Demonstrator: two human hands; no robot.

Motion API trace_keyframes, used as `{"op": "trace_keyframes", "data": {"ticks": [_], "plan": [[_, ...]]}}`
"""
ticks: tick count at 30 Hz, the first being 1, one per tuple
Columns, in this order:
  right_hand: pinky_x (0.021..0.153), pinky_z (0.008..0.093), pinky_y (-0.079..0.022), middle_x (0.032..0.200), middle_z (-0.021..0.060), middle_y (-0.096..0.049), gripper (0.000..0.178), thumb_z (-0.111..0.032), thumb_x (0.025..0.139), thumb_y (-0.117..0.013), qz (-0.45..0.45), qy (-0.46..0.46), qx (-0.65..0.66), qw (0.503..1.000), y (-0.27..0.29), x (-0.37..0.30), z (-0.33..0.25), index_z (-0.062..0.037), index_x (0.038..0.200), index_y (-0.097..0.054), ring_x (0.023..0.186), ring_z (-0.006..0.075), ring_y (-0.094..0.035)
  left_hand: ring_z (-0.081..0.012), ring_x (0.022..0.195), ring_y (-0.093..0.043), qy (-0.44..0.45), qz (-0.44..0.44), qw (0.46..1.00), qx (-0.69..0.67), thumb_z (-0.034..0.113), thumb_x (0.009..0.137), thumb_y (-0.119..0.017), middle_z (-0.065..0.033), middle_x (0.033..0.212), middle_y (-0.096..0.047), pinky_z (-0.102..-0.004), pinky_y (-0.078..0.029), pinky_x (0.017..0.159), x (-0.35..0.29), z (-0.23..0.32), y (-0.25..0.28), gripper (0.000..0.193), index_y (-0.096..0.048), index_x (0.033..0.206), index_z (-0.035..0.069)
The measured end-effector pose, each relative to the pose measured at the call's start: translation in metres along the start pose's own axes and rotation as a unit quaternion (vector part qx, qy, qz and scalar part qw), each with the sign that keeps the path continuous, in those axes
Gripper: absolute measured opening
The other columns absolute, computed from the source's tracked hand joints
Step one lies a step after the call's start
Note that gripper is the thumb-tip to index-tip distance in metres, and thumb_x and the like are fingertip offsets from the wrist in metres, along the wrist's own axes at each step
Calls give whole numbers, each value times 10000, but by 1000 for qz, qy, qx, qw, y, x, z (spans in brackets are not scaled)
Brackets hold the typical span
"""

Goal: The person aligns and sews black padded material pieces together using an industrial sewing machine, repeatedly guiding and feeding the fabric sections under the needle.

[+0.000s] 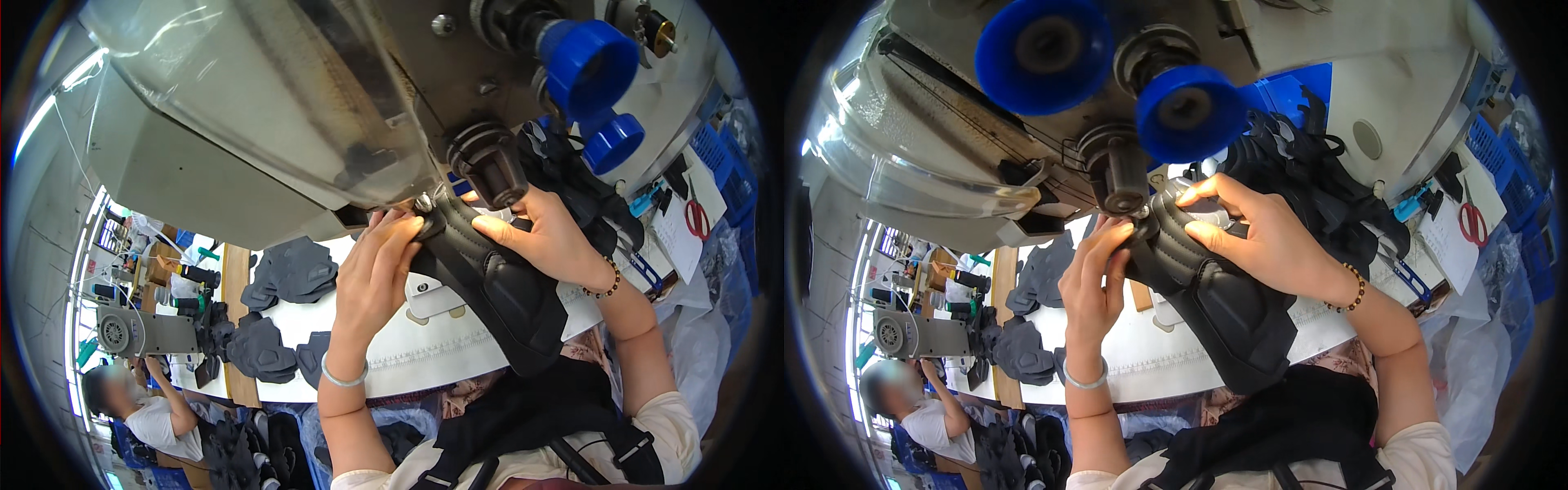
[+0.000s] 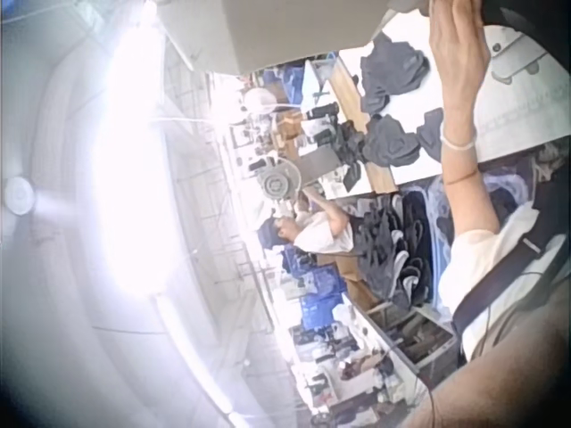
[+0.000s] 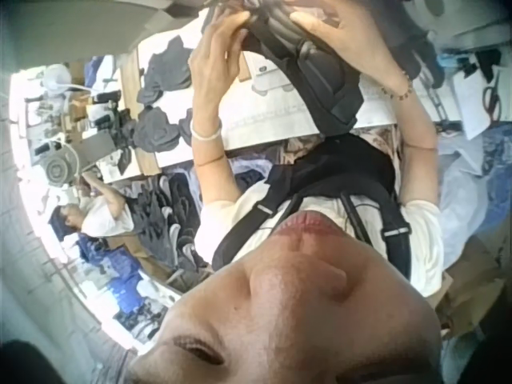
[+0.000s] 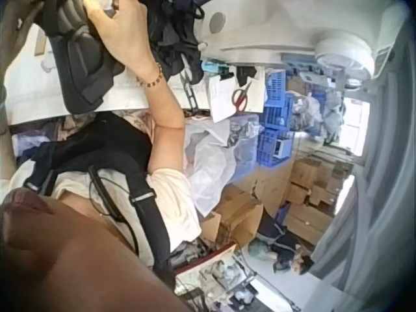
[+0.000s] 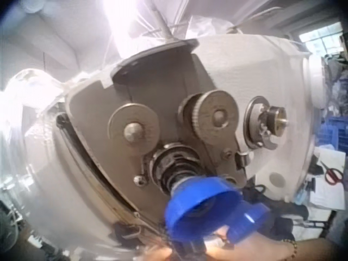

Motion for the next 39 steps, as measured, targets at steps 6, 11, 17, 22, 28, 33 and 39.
{"op": "trace_keyframes", "data": {"ticks": [6, 11, 17, 22, 28, 33, 39], "plan": [[820, 267, -499, 1013, 102, -690, 275, -72, 889, -622, 26, 60, 50, 997, -5, -1, 12, -13, 1154, -576, 951, 118, -662, -353, 1153, -595, -12, -7, 1000, 3, -30, 782, -649, -168, 1122, -628, -499, -472, 1010, -3, 2, -1, 352, -619, 1131, 2], [808, 260, -510, 1014, 106, -696, 264, -88, 911, -612, 22, 33, 54, 998, -7, -2, 8, -2, 1158, -577, 931, 118, -666, -308, 1062, -607, -71, -58, 985, 149, 78, 770, -599, -118, 1080, -604, -453, -493, 945, 8, 22, 11, 380, -646, 1141, 12], [809, 255, -510, 1021, 100, -692, 257, -94, 926, -610, 28, 14, 106, 994, -8, -4, 9, 1, 1163, -582, 920, 96, -647, -266, 946, -636, -56, -19, 993, 102, -11, 674, -650, -105, 996, -618, -365, -534, 822, 7, 25, 6, 396, -687, 1068, 4], [827, 256, -503, 1066, 99, -677, 250, -100, 935, -610, 23, -3, 90, 996, -9, -5, 7, 6, 1160, -584, 955, 99, -632, -259, 859, -671, -62, 17, 992, 108, -74, 637, -657, -104, 937, -650, -319, -563, 703, 5, 23, 3, 382, -717, 1004, 12], [778, 249, -497, 1010, 98, -656, 218, -113, 936, -620, 58, 3, 121, 991, -13, -11, 1, 16, 1109, -585, 892, 93, -613, -255, 870, -668, -59, 16, 994, 88, -94, 636, -654, -100, 953, -646, -322, -559, 708, 4, 20, 2, 409, -709, 1026, 17], [691, 326, -424, 1046, 97, -579, 356, -225, 782, -770, 165, 214, -345, 899, -9, -17, -14, -54, 1059, -624, 829, 197, -559, -245, 877, -649, -45, 6, 995, 87, -31, 675, -657, -97, 958, -602, -303, -564, 729, 2, 12, 1, 402, -690, 1073, 7], [689, 297, -367, 948, 45, -541, 319, -307, 734, -740, 67, 319, -403, 855, -31, -14, -47, -76, 941, -661, 778, 176, -515, -227, 779, -612, -1, 46, 997, 63, -42, 681, -694, -77, 909, -588, -306, -505, 573, 3, 12, -1, 388, -687, 1063, 28]]}}
Point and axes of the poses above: each hand's wrist, its own x-axis towards the middle knuckle, its own y-axis out of the back of the hand, z = x × y, the point moved 1 cm from there along x, towards the middle knuckle
